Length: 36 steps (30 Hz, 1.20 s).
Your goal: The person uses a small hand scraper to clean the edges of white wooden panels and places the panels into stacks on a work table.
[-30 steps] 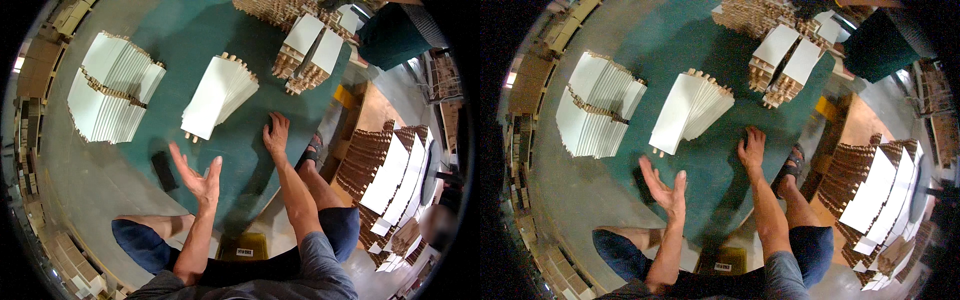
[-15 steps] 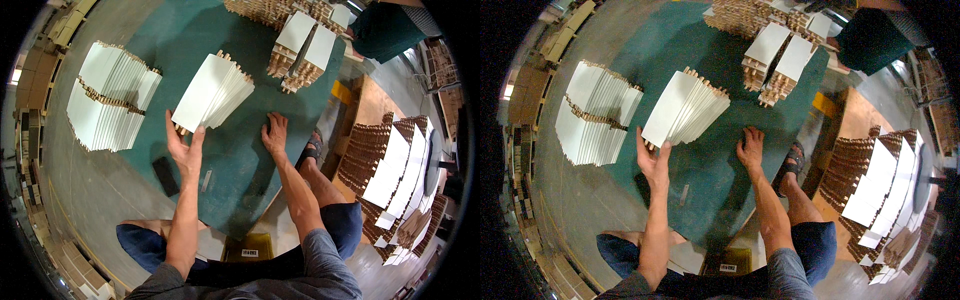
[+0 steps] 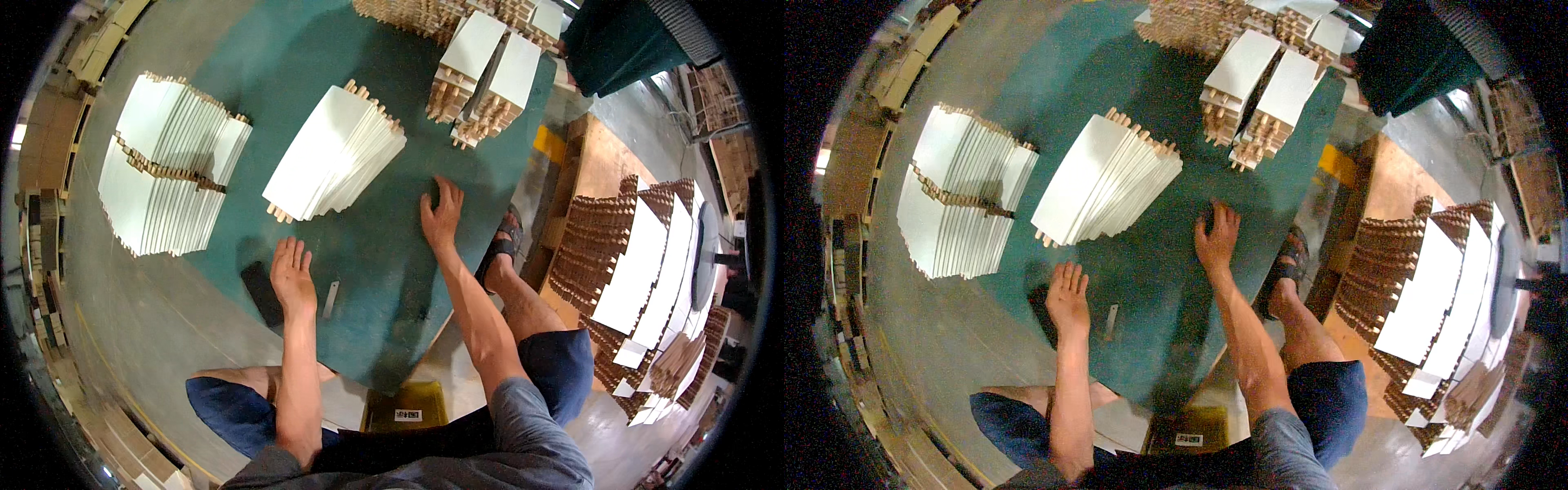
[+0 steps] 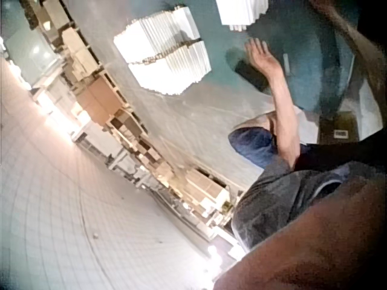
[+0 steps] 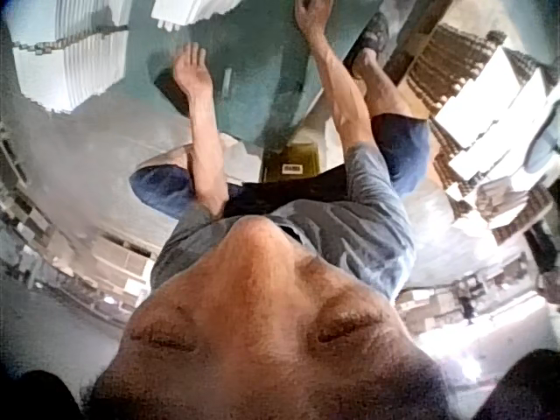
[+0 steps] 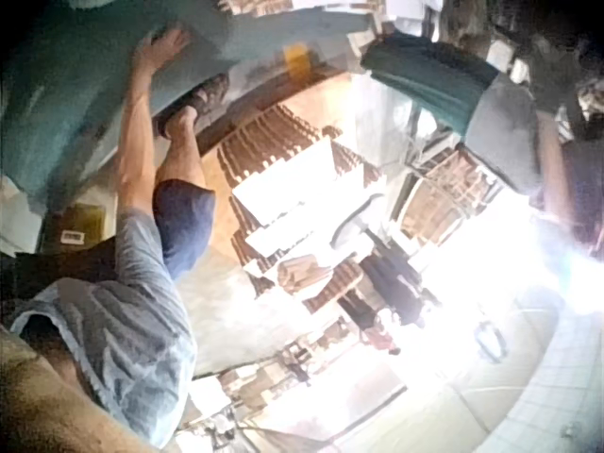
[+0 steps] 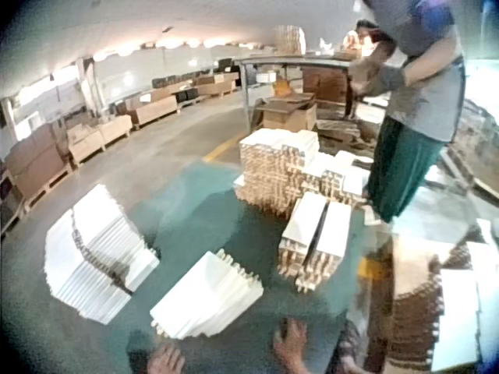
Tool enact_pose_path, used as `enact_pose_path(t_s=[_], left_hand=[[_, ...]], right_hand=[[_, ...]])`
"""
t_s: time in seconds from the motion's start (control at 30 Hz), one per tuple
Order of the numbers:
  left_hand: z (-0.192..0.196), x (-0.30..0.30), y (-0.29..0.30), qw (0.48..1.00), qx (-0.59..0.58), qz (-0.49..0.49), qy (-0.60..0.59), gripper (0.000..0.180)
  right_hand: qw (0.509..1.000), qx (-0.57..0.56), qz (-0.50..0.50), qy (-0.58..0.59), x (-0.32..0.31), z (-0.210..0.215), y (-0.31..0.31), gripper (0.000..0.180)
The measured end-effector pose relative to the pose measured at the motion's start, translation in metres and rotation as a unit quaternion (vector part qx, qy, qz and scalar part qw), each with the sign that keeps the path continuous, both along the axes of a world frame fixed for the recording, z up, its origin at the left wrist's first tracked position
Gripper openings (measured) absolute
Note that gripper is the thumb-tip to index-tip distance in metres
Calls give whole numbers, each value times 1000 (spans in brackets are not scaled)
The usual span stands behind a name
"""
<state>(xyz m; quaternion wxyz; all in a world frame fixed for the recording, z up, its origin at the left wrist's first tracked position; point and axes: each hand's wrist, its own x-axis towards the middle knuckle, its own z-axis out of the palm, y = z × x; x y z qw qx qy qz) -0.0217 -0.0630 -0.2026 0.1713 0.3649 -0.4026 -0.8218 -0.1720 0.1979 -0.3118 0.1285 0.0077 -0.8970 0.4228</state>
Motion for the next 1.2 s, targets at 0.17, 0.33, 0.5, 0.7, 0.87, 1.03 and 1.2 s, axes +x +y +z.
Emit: enact_pose_path(t_s=[0.17,0.33,0.5,0.7,0.87,1.03,1.2], left_hand=[[-37,-36,4,1000,6,-15,-10,57],[-89,-75,-4,998,50,-23,-20,39],[-138,-85,-20,851,-452,-249,-97,36],[-160,-61,-11,885,-377,-253,-102,41],[-56,-103,46,989,149,6,-15,51],[-67,-103,44,989,143,-23,21,58],[-68,-112,51,993,119,-14,-11,62]], right_hand=[[935,-327,22,-135,-22,-3,-46,70],[955,-228,80,-171,-41,11,-83,76],[963,-199,113,-143,-46,11,-84,77],[972,-187,71,-124,-26,24,-78,66],[998,-1,53,26,-1,1,-39,59],[995,44,82,34,1,6,-44,56],[993,64,87,38,-1,9,-43,56]])
